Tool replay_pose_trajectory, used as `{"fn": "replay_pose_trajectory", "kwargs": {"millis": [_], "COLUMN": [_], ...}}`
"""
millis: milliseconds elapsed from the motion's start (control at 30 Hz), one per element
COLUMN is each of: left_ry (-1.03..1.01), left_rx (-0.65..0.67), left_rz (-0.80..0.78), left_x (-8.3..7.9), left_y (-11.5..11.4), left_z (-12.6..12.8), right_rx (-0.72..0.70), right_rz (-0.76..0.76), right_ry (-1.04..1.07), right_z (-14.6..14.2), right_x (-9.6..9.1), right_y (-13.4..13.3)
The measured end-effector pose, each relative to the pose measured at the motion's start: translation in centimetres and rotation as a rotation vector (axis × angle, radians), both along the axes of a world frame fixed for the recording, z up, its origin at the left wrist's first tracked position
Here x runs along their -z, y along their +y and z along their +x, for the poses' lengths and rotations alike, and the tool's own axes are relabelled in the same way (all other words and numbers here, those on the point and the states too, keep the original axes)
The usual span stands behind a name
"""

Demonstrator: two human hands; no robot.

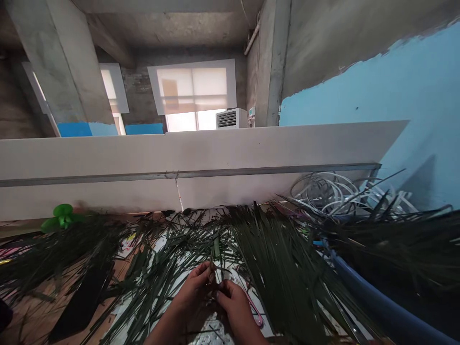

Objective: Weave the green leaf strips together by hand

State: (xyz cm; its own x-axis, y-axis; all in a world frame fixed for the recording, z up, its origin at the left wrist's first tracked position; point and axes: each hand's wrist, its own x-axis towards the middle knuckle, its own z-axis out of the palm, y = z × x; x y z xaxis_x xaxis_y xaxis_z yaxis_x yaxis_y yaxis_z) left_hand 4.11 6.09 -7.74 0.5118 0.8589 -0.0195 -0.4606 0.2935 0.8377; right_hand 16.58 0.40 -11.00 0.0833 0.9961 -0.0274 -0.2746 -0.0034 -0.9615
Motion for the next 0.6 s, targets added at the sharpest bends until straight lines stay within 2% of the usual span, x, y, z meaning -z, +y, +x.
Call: {"fn": "replay_pose_trajectory", "kwargs": {"millis": [133, 333, 600], "left_ry": [-0.050, -0.107, -0.080], "left_rx": [0.015, 0.087, 0.101], "left_rz": [-0.019, -0.031, -0.075], "left_x": [0.2, 0.0, -0.6], "left_y": [0.2, 0.2, -0.2], "left_z": [-0.2, -0.4, -0.3], "right_rx": [-0.007, 0.047, 0.188], "right_rz": [0.018, 0.018, -0.031], "right_ry": [-0.055, -0.013, 0.051], "right_z": [0.0, 0.1, 3.4], "right_x": [-0.4, -0.8, -2.0], "right_y": [-0.2, 0.0, 1.3]}}
